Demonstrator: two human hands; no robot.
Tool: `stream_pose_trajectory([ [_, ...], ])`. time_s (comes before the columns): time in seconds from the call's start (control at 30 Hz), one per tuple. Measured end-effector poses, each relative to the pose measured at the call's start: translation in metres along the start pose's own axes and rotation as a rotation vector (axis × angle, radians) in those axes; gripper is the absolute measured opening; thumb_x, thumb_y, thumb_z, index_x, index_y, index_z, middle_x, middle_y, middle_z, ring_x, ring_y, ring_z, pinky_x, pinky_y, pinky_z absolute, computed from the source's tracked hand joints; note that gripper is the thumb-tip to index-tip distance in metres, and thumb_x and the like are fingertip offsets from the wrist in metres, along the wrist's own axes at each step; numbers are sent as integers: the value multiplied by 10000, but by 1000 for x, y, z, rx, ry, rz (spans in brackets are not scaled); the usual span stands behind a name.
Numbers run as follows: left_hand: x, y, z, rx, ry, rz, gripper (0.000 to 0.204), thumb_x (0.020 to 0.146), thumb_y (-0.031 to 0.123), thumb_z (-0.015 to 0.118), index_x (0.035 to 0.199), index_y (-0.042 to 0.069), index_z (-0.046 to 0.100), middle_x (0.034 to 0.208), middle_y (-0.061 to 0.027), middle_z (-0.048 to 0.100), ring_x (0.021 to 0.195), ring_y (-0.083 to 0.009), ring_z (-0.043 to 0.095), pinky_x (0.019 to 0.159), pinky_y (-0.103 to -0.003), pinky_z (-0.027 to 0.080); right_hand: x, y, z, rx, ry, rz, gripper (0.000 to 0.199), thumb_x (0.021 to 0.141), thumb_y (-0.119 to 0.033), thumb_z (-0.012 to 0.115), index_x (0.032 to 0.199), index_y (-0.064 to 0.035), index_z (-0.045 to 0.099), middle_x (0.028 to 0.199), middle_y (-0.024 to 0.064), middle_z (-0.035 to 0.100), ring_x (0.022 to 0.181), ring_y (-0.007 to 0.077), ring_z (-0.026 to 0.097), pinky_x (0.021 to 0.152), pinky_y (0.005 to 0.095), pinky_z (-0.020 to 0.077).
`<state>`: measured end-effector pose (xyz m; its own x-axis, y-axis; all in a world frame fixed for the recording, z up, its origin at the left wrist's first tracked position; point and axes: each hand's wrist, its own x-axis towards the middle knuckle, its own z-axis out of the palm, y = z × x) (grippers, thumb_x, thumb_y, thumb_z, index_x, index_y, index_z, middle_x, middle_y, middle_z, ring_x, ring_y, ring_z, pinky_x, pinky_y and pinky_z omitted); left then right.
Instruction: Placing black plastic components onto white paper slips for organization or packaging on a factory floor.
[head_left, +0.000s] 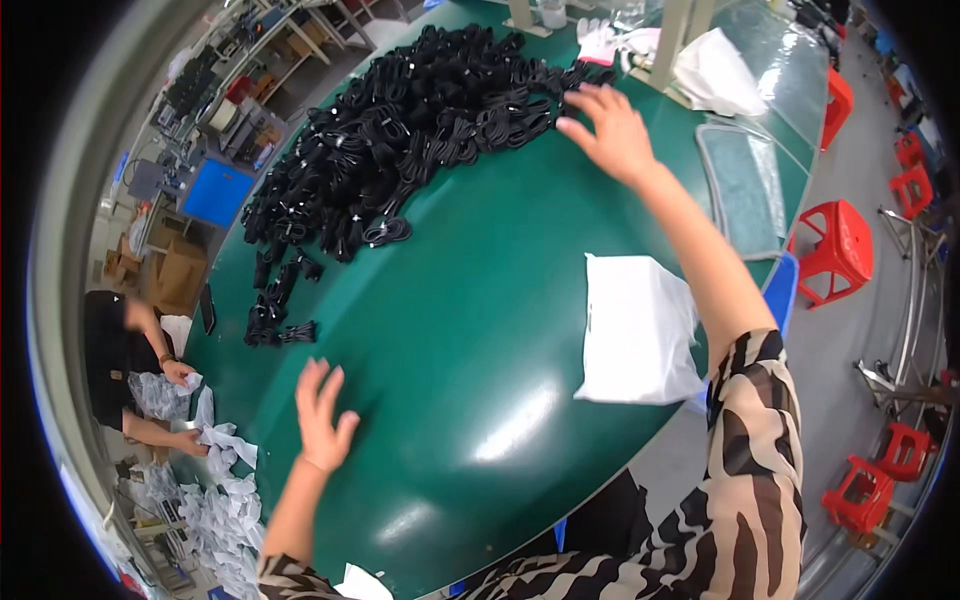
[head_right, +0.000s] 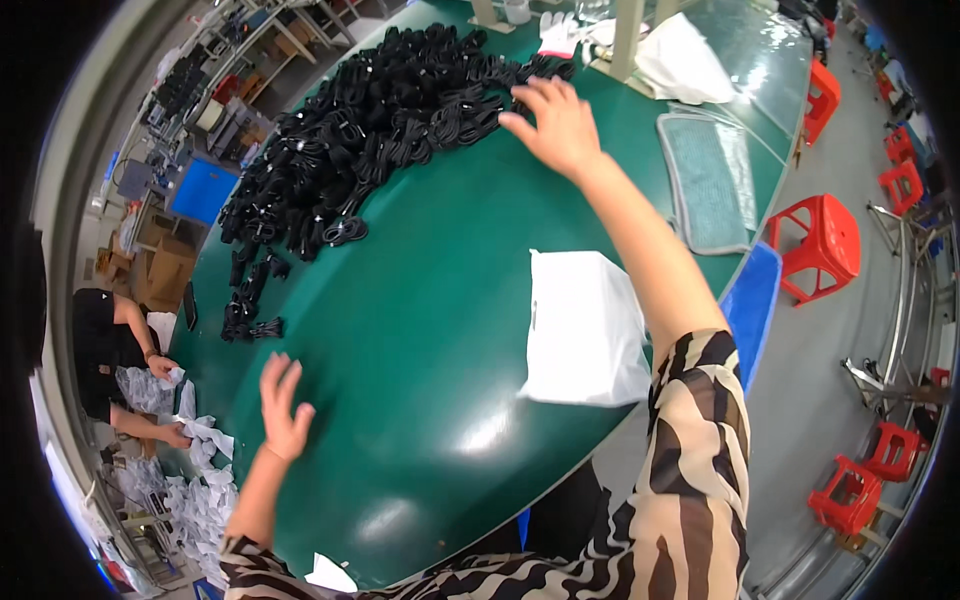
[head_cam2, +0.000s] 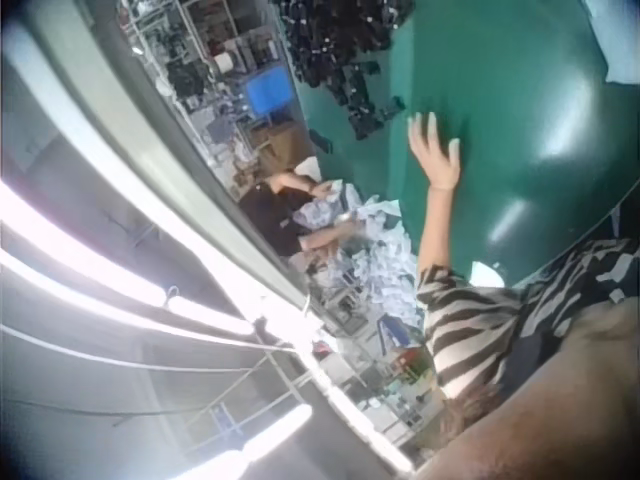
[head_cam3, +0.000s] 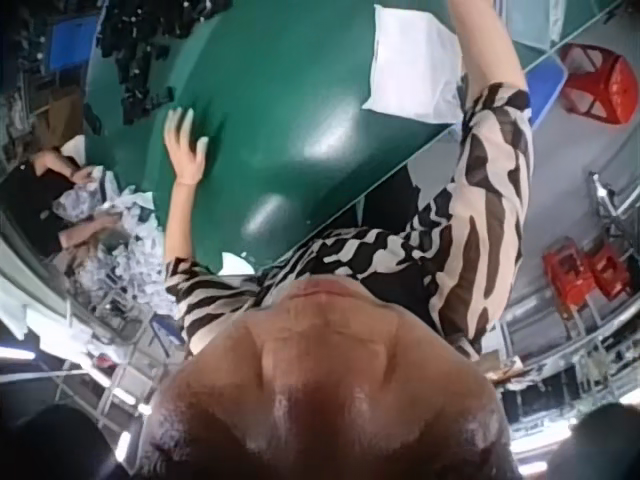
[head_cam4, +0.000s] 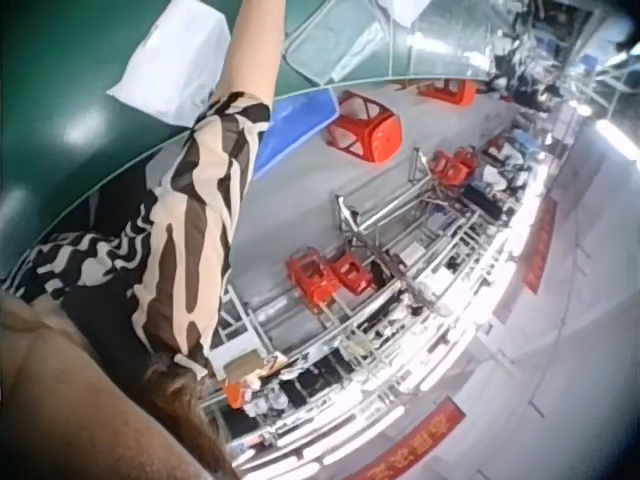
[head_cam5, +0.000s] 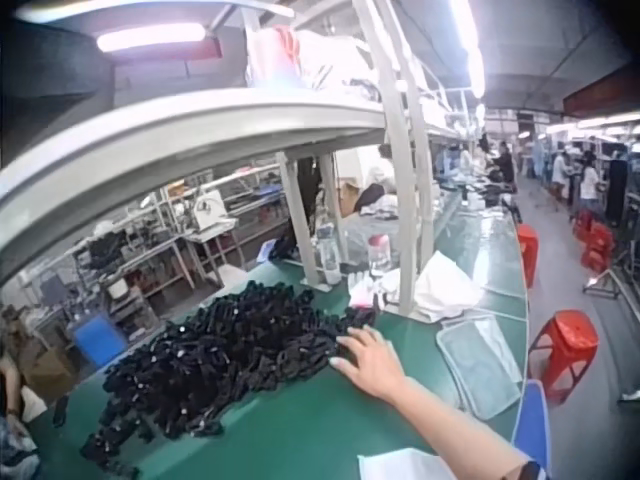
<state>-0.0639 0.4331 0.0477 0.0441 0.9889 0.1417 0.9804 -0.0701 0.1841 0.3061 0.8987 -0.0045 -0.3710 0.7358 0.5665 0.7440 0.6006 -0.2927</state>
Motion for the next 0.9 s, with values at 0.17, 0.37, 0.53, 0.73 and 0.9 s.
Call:
stream_pose_trajectory([
  [0.17, 178, -38, -26, 111, 218, 12, 546, 986, 361, 512, 1432, 46, 532, 1536, -177, 412, 1469, -355, 333, 1186, -461, 264, 79, 39, 51, -18, 7, -39, 578, 933, -617, 555, 1354, -227, 619, 1481, 69, 517, 1385, 296, 444, 1102, 484, 401],
  [0.37, 349, -105, -18, 108, 383, -57, 466, 1014, 329, 549, 1461, 196, 537, 1558, -116, 414, 1492, -307, 307, 1194, -412, 247, 112, 36, 89, -99, -78, -154, 546, 924, -635, 557, 1336, -286, 640, 1466, -6, 529, 1305, 274, 503, 1056, 468, 398],
  [0.53, 425, -124, 1, -122, 147, -12, 474, 1006, 452, 551, 1413, 212, 593, 1478, -145, 515, 1452, -282, 374, 1174, -371, 286, 121, 25, 83, 49, -215, -213, 526, 884, -625, 604, 1230, -244, 717, 1397, 70, 576, 1214, 337, 526, 994, 514, 395],
  [0.73, 413, -106, 12, 91, -33, -48, 426, 966, 357, 582, 1302, 104, 648, 1359, -174, 597, 1330, -325, 514, 1110, -396, 376, 102, 8, 92, 227, -203, -426, 505, 807, -499, 742, 1188, -170, 705, 1273, 59, 594, 1151, 292, 546, 944, 445, 387],
  [0.9, 365, -69, 17, -24, -150, -33, 550, 935, 428, 558, 1323, 41, 607, 1332, -155, 619, 1268, -357, 554, 1105, -466, 367, 69, -47, 64, 371, -431, -563, 613, 790, -546, 720, 1181, -75, 691, 1198, 136, 588, 1099, 387, 488, 925, 530, 374],
])
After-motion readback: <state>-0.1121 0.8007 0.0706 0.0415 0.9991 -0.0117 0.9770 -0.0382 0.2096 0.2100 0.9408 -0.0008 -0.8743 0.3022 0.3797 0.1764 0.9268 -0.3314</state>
